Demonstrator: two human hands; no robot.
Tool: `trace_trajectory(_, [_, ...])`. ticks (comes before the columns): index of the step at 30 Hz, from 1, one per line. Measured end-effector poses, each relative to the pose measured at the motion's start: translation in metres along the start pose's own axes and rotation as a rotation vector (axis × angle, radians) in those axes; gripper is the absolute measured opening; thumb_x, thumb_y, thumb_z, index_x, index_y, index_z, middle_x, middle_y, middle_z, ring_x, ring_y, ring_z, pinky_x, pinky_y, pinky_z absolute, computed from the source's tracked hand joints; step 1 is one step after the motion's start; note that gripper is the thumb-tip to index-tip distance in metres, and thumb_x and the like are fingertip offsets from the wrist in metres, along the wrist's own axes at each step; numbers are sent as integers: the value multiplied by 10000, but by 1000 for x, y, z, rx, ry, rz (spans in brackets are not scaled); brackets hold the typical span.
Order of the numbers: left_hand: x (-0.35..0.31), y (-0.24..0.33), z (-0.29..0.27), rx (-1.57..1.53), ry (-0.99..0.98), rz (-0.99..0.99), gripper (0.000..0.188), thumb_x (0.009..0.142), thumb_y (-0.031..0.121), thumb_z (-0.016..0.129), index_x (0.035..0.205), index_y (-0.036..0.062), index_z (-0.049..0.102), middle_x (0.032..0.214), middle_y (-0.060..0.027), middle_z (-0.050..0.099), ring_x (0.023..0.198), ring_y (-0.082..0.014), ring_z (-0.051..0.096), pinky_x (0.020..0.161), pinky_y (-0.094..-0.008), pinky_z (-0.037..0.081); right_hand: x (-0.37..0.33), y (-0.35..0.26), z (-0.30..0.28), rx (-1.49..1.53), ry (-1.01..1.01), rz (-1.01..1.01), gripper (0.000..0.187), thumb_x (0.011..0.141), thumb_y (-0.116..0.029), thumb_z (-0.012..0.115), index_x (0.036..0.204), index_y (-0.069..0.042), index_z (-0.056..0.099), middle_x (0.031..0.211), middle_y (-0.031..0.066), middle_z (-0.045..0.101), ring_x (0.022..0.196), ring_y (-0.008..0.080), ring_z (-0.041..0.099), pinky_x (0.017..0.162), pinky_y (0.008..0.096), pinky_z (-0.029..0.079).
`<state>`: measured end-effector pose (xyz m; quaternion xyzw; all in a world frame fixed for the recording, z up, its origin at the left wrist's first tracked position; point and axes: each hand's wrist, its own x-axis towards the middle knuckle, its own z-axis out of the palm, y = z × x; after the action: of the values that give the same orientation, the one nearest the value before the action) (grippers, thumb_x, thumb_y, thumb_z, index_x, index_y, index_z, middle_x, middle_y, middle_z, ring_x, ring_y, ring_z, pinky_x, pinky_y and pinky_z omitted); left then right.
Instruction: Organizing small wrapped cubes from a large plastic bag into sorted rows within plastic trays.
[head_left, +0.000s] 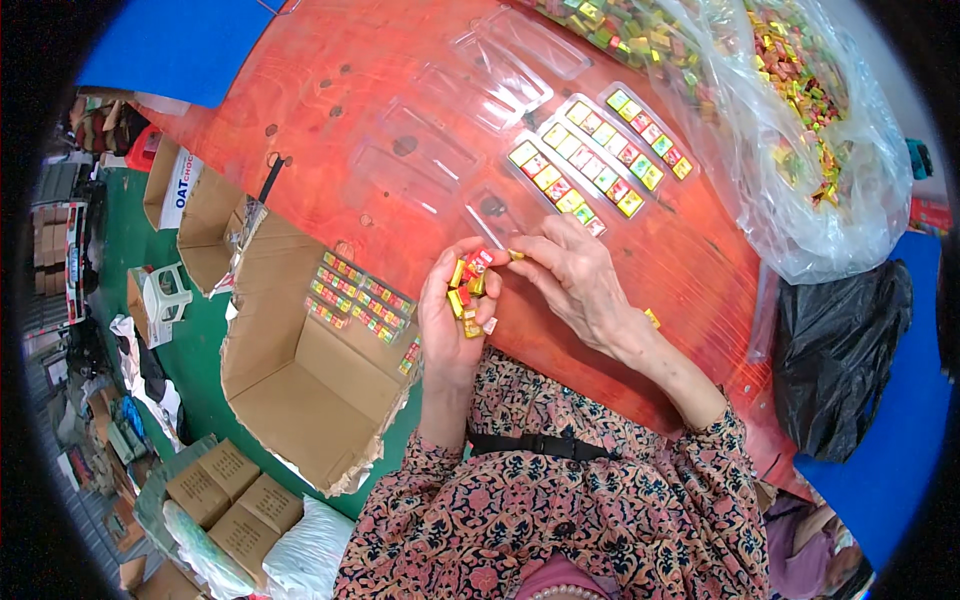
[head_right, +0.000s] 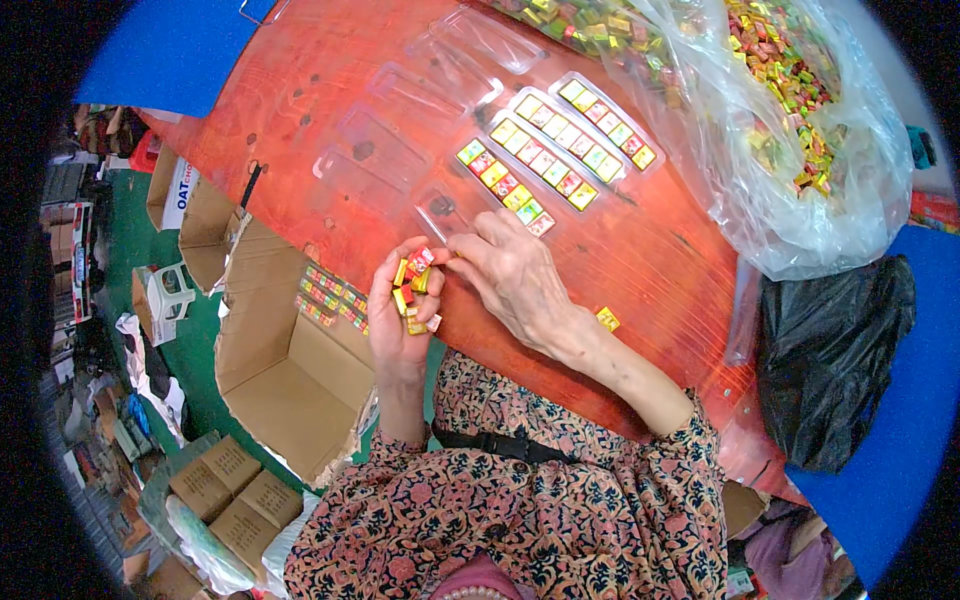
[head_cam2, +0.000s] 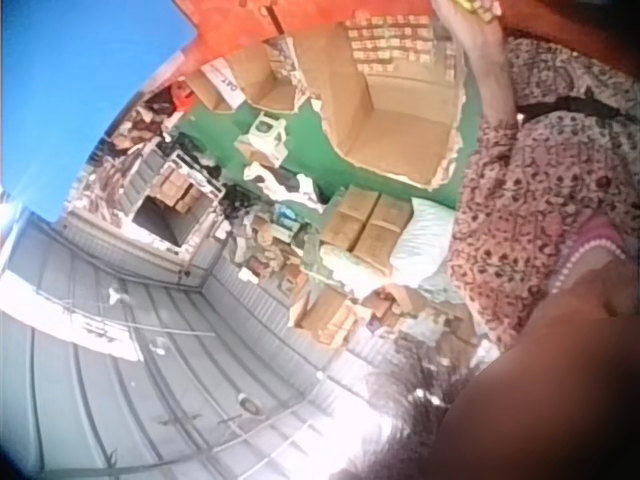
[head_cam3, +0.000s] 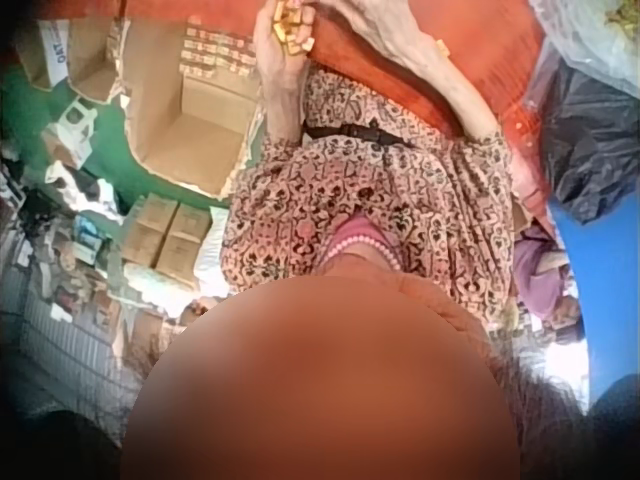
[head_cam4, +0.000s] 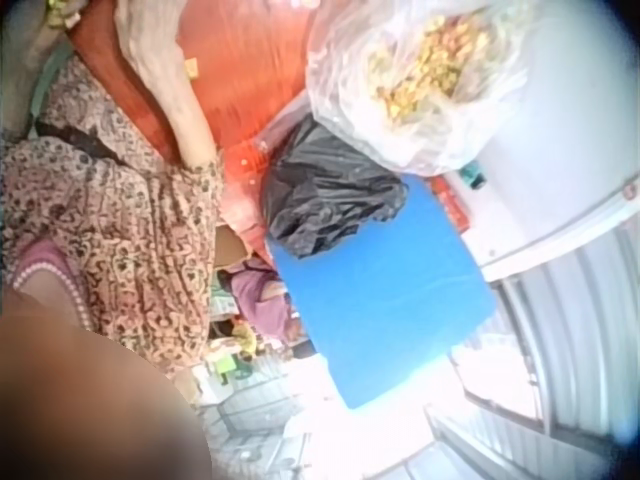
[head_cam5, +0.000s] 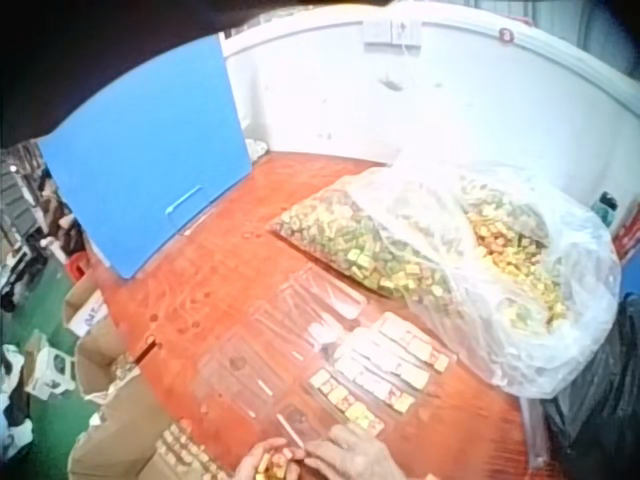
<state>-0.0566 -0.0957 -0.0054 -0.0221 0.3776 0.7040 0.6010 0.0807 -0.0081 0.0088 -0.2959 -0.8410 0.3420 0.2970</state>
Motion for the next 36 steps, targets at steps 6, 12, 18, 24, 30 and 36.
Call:
trace_trajectory(6, [-5, -8, -1, 4, -136, -74, 318, 965, 234, 365, 1119, 4, 520, 764, -114, 588, 439, -94, 447, 348, -186, 338, 7, -6, 5, 91, 26, -80, 182, 706, -84, 702, 865, -27, 633, 781, 89, 538, 736, 249, 523, 662, 339, 435])
trace_trajectory(12, [-6, -4, 2, 93, -35, -40, 334, 971, 259, 348, 1116, 6, 511, 857, -146, 625, 424, -90, 418, 333, -184, 319, 15, 10, -5, 235, -1, 80, 106, 741, -77, 686, 778, -22, 603, 781, 91, 566, 718, 242, 553, 644, 326, 447])
trace_trajectory(18, [-5, -2, -4, 72, -71, -26, 346, 980, 265, 324, 1116, 5, 507, 917, -170, 622, 431, -88, 414, 335, -184, 323, 30, 15, -7, -260, -66, -191, 87, 698, -49, 620, 770, -25, 579, 843, 96, 535, 816, 256, 516, 678, 350, 449])
trace_trajectory(24, [-3, -5, -5, 13, -145, -45, 400, 996, 317, 280, 1120, 11, 506, 928, -172, 617, 442, -95, 426, 345, -189, 334, 32, 9, -1, -372, -145, -253, 107, 667, -58, 570, 768, -21, 573, 874, 101, 506, 839, 261, 495, 710, 355, 442])
trace_trajectory(30, [-3, -3, 1, 12, -51, -68, 428, 997, 350, 258, 1125, 27, 509, 847, -148, 612, 432, -99, 420, 344, -188, 332, 28, 5, 1, -201, -75, -176, 170, 691, -99, 630, 843, -23, 622, 834, 97, 509, 829, 262, 496, 703, 360, 434])
trace_trajectory(36, [-5, -4, -5, 64, 5, -95, 437, 989, 398, 264, 1143, 69, 506, 726, -75, 573, 494, -111, 509, 352, -187, 350, 27, -7, 12, 37, -147, -122, 231, 709, -175, 683, 879, -24, 640, 808, 95, 508, 793, 264, 482, 703, 368, 426])
